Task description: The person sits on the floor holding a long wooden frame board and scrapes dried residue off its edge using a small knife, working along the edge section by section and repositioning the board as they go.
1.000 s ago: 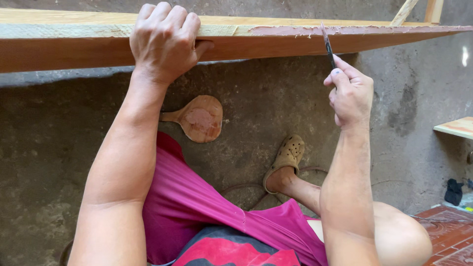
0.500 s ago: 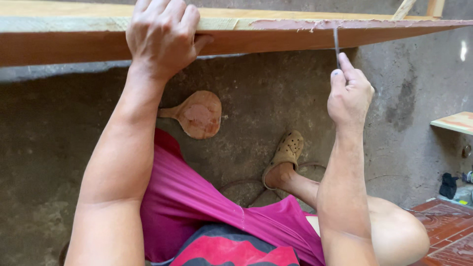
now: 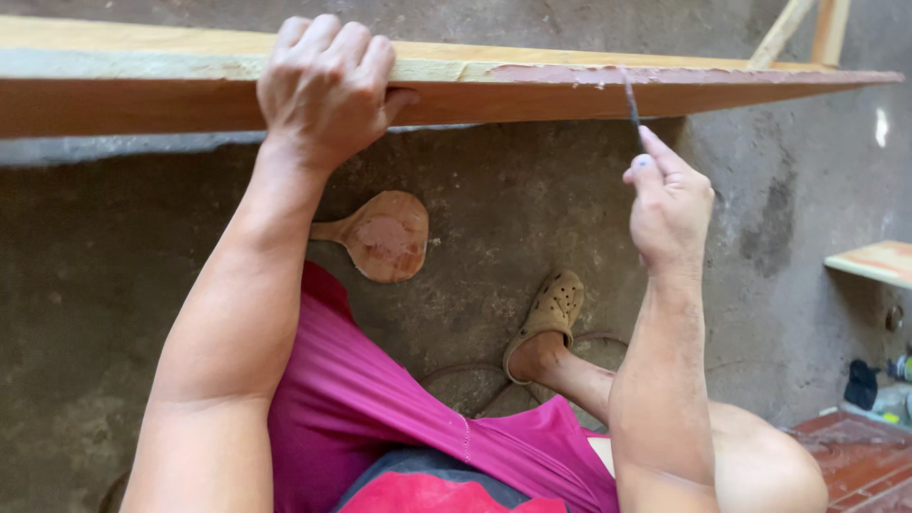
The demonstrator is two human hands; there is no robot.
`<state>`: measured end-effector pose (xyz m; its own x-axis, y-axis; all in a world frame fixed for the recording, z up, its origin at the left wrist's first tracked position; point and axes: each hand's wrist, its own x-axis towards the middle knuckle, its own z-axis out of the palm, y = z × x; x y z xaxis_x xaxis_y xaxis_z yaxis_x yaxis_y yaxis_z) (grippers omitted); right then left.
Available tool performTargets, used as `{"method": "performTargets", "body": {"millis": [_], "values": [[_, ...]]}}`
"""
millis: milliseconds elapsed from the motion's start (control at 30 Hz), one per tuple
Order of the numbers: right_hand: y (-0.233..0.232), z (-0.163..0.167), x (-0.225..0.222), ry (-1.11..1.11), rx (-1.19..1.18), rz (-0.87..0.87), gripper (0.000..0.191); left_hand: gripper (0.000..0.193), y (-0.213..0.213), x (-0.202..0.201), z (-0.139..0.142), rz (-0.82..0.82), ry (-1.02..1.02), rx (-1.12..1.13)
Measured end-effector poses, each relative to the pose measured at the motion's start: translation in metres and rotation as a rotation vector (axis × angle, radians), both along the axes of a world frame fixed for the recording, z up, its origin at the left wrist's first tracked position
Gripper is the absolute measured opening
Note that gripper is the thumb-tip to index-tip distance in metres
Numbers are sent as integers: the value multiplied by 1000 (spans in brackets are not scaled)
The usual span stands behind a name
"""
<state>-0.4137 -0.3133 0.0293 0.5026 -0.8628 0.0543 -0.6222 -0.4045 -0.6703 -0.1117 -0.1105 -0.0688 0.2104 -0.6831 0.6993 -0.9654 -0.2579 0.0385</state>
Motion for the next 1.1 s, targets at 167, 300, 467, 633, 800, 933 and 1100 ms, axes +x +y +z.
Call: {"method": "performTargets", "body": {"millis": [167, 300, 467, 633, 800, 933, 1100], "values": [[13, -17, 8, 72, -136, 161, 37, 40, 3, -1, 1, -21, 12, -13], [23, -12, 4, 164, -340, 341, 36, 40, 3, 0, 4, -24, 21, -11], [-1, 8, 5, 22, -81, 99, 36, 41, 1, 0, 5, -23, 30, -16], [-7, 13, 7, 125, -57, 159, 34, 40, 3, 1, 2, -23, 16, -11], [-8, 12, -6, 62, 53, 35, 37, 40, 3, 1, 3, -30, 6, -1], [-16, -8, -8, 0, -66, -27, 36, 39, 3, 0, 4, -12, 0, 2], [-13, -21, -13, 170, -397, 286, 37, 37, 4, 1, 3, -30, 3, -14]]}}
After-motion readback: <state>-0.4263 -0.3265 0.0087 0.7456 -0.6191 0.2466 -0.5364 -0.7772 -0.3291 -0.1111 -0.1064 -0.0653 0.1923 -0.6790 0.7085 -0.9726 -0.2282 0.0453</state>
